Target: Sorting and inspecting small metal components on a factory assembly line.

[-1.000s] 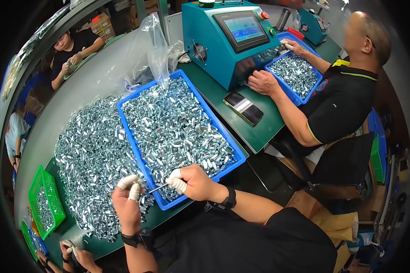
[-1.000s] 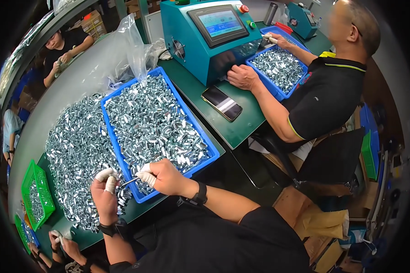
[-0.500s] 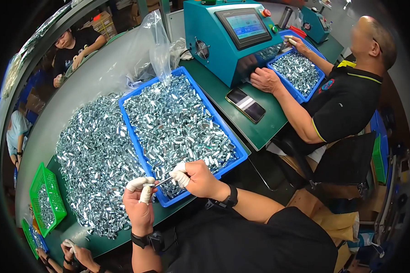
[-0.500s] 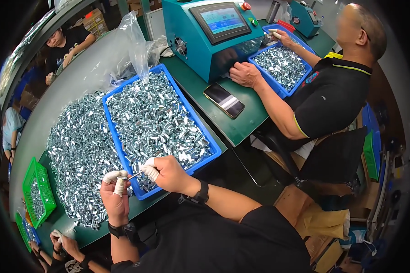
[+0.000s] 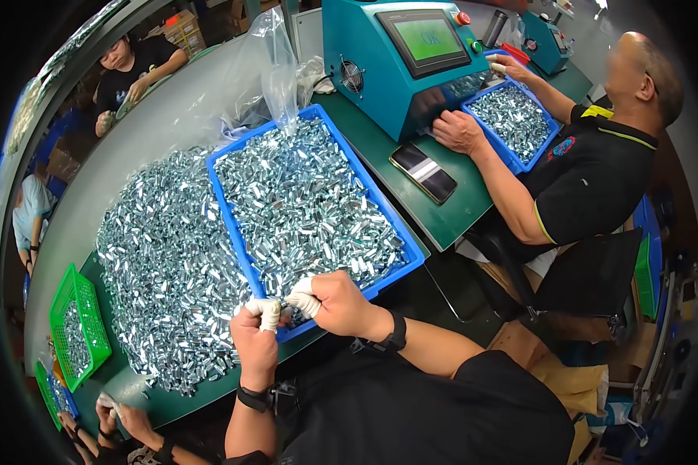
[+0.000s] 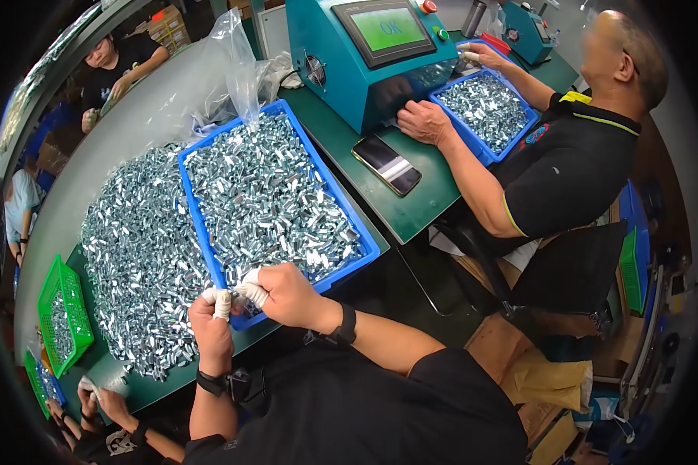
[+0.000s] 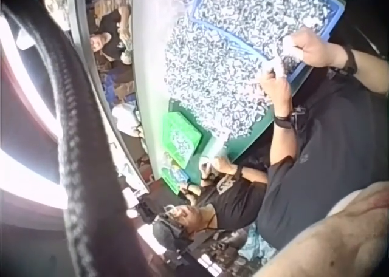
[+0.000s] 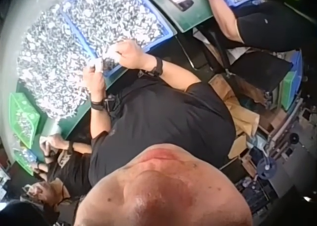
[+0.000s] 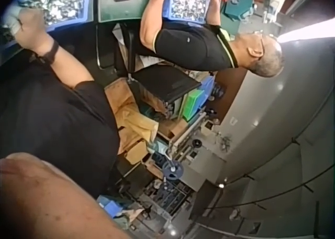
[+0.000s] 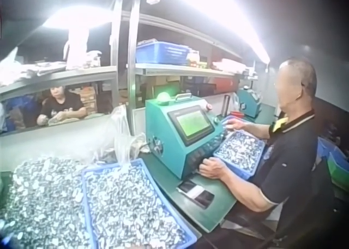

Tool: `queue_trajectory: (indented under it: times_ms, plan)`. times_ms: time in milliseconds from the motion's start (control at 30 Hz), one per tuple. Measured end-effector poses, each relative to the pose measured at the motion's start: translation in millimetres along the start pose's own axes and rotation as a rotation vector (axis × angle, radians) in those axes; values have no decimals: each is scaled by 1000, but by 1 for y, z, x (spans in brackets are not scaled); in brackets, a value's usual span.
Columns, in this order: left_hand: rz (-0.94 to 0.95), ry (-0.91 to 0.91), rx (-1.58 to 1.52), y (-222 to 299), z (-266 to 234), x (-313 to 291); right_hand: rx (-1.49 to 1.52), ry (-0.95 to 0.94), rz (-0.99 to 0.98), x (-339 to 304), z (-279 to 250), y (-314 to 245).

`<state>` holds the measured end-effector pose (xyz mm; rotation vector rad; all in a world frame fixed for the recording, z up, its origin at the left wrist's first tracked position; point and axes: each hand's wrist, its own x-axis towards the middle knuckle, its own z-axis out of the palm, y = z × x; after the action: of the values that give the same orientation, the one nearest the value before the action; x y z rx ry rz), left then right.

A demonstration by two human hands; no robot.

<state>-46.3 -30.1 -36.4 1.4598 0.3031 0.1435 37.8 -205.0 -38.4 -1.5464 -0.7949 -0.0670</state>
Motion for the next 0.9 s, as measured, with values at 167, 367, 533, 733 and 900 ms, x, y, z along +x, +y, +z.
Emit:
queue_trajectory:
  times_ms: [167, 367, 533, 733, 900]
  plan:
    - [262, -66, 220, -3, 7, 6, 92, -71, 159, -3, -8, 5]
    - [379, -19, 273, 10, 24, 8, 136, -64, 246, -4, -8, 7]
    - [331, -31, 267, 18, 16, 4, 19, -20, 81, -5, -3, 7]
    - [134, -89, 285, 19, -2, 7, -118, -45, -55, -7, -2, 7]
    - [158, 6, 260, 18, -2, 27, 173, 177, 170, -20, 1, 14]
